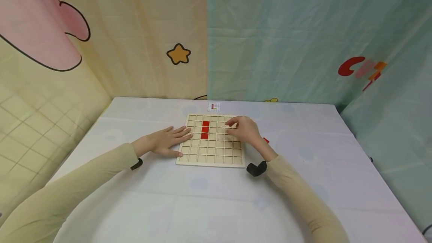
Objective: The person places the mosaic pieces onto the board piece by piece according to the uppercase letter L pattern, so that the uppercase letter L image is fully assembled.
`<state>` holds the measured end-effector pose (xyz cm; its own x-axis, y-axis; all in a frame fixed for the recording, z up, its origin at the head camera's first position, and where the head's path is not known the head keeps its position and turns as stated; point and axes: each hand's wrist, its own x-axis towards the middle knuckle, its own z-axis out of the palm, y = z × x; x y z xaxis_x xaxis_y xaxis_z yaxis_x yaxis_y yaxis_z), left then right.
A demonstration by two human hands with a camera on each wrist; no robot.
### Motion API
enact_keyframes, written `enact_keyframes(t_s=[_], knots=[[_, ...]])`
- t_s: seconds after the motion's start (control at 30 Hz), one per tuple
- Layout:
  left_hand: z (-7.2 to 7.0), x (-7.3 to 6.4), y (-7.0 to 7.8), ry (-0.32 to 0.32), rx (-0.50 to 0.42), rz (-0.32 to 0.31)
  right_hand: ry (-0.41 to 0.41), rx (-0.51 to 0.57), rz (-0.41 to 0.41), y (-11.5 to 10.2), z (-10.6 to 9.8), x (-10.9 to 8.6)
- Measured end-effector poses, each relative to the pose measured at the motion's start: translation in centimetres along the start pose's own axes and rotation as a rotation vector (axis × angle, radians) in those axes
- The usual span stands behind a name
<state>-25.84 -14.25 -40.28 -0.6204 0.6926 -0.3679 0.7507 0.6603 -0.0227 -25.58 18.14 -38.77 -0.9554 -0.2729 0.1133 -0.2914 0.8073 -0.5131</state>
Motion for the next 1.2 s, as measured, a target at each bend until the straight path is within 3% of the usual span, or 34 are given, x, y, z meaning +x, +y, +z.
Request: enact_keyframes(t_s=[0.13,0.5,0.93,1.2], knots=[[-0.2,-0.1,0.1,0.004,-0.001,0.003,0.021,-0.028,0.004,1.6,-1.3,-0.7],[-0.1,-0.2,0.1,0.008,-0.004,0.007,0.05,-0.059,0.112,5.5,-4.1,-3.3],[-0.1,-0.1,0.0,0.004,0.007,0.008,0.039,-0.053,0.185,8.7,-4.4,-5.8],[-0.2,-0.1,0.1,0.004,-0.001,0.007,0.025,-0.089,0.18,10.1,-3.9,-6.8]])
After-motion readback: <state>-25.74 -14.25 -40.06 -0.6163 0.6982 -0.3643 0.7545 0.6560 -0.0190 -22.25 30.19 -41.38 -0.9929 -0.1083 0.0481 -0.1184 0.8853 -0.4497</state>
